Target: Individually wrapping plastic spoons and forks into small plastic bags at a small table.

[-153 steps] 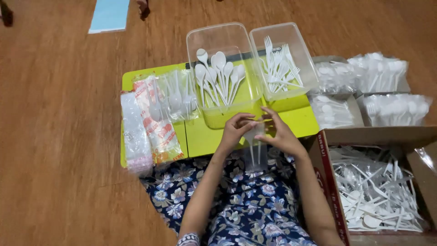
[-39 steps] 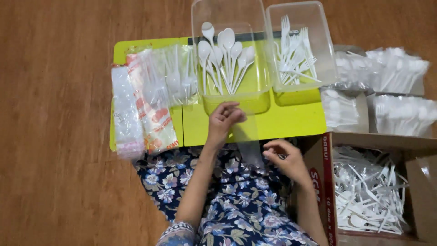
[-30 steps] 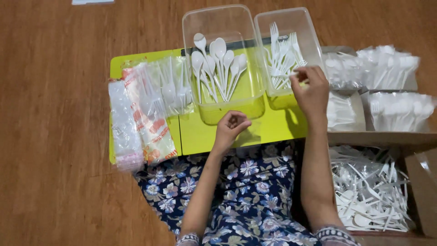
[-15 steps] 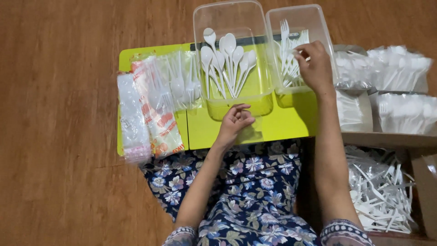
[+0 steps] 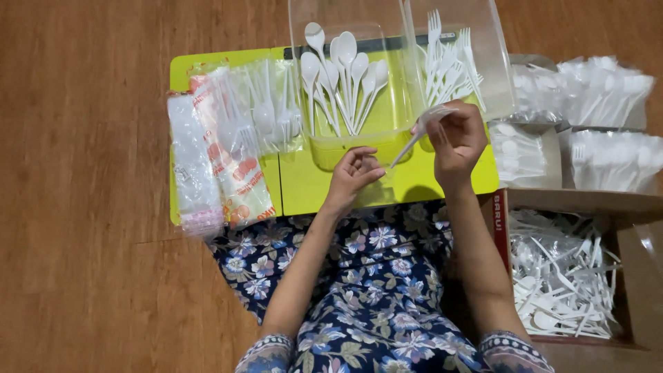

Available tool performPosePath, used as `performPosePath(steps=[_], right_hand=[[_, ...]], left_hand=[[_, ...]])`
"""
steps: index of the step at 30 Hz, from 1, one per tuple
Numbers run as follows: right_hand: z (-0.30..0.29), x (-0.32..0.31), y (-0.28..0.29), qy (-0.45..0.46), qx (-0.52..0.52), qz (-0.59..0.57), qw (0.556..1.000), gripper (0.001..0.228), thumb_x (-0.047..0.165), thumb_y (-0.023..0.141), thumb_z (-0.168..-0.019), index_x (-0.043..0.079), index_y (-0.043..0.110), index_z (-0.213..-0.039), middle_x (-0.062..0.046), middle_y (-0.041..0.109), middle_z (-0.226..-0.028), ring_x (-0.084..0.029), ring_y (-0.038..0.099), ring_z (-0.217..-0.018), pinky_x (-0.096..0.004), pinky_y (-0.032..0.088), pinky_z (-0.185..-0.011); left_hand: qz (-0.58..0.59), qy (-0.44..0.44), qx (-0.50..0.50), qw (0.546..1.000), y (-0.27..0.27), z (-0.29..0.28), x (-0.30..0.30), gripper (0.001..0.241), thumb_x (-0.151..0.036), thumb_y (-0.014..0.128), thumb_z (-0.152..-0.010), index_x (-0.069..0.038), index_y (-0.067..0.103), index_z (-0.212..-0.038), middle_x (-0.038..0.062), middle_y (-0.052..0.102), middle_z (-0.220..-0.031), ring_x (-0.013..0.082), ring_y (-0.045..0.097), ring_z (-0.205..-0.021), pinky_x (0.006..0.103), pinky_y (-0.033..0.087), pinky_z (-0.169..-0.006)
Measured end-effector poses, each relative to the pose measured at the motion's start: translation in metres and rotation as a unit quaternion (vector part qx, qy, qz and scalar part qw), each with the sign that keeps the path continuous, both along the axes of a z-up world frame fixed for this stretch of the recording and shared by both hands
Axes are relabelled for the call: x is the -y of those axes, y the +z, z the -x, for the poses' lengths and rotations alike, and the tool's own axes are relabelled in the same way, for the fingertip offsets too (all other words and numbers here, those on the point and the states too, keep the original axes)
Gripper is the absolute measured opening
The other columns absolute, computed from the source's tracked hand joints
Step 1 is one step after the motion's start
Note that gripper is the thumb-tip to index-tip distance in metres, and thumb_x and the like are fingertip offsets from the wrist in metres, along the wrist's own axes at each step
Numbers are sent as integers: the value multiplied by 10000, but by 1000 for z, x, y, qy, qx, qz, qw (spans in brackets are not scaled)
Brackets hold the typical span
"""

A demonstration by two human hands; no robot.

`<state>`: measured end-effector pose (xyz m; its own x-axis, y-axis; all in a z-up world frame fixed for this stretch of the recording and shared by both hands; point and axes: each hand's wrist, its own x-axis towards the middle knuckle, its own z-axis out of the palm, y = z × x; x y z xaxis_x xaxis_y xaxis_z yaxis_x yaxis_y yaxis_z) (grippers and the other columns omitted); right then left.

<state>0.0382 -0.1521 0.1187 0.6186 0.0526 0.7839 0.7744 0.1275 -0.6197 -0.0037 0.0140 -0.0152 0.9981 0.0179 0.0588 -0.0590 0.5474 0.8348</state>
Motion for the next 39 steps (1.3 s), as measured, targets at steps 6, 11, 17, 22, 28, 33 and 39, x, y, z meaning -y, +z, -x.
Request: performPosePath(steps=[6,11,17,22,28,33,39], right_hand=[[-6,-7,-16,38,-15,9,999,97,-25,620,-1042,-46,544,-1098,-160,610,-946,-254,695,-823,-373,598,-749],[-10,-2,-25,95,-72,73,990,222,-45,638,-1001,7,517,-1180,-135,570,-1019,-238,664,-900,-402,622,-795],[-1,16,-7,61,-107,300,946,95,66,720,-938,41,753,-1023,-178,635,-1159,-324,670,-981,-426,583,-818],[-28,-1,16,-16,-56,342,938,123,122,756,-981,33,778,-1064,-203,663,-1121,-348,684,-927,-422,579,-784],[-138,-61,-18,-272,13,571,774,238,221,750,-932,74,717,-1116,-152,705,-1002,-361,684,-787,-471,560,-686],[-192,-83,-53,-253,-57,693,673,192,79,521,-979,-37,668,-1026,-253,746,-924,-431,737,-808,-510,586,-710],[-159,-76,-6,-190,-142,487,840,519,-191,626,-778,75,707,-1216,-160,709,-1043,-242,654,-729,-340,596,-632]], left_hand=[[-14,5,11,1000,-3,1,2,551,-27,900,-772,-54,642,-1258,67,694,-947,89,725,-885,233,605,-799],[1,8,-2,1000,3,7,0,401,-53,843,-856,-41,685,-1224,104,739,-969,123,746,-898,249,616,-763],[7,21,-15,1000,14,10,1,232,-104,786,-923,-49,742,-1145,111,765,-954,152,745,-916,299,621,-834],[25,27,-10,999,12,8,2,197,-94,761,-942,-48,752,-1133,104,761,-929,131,735,-882,294,619,-841],[39,-41,-38,998,19,12,-9,267,-128,705,-940,13,682,-1165,139,717,-1087,198,700,-942,328,595,-962],[101,-55,-53,992,11,7,-10,319,-94,738,-901,41,656,-1178,169,708,-1100,230,704,-972,354,590,-1004],[14,-42,-74,996,16,8,-11,301,-123,751,-882,-29,690,-1162,127,722,-1077,187,704,-876,278,616,-834]])
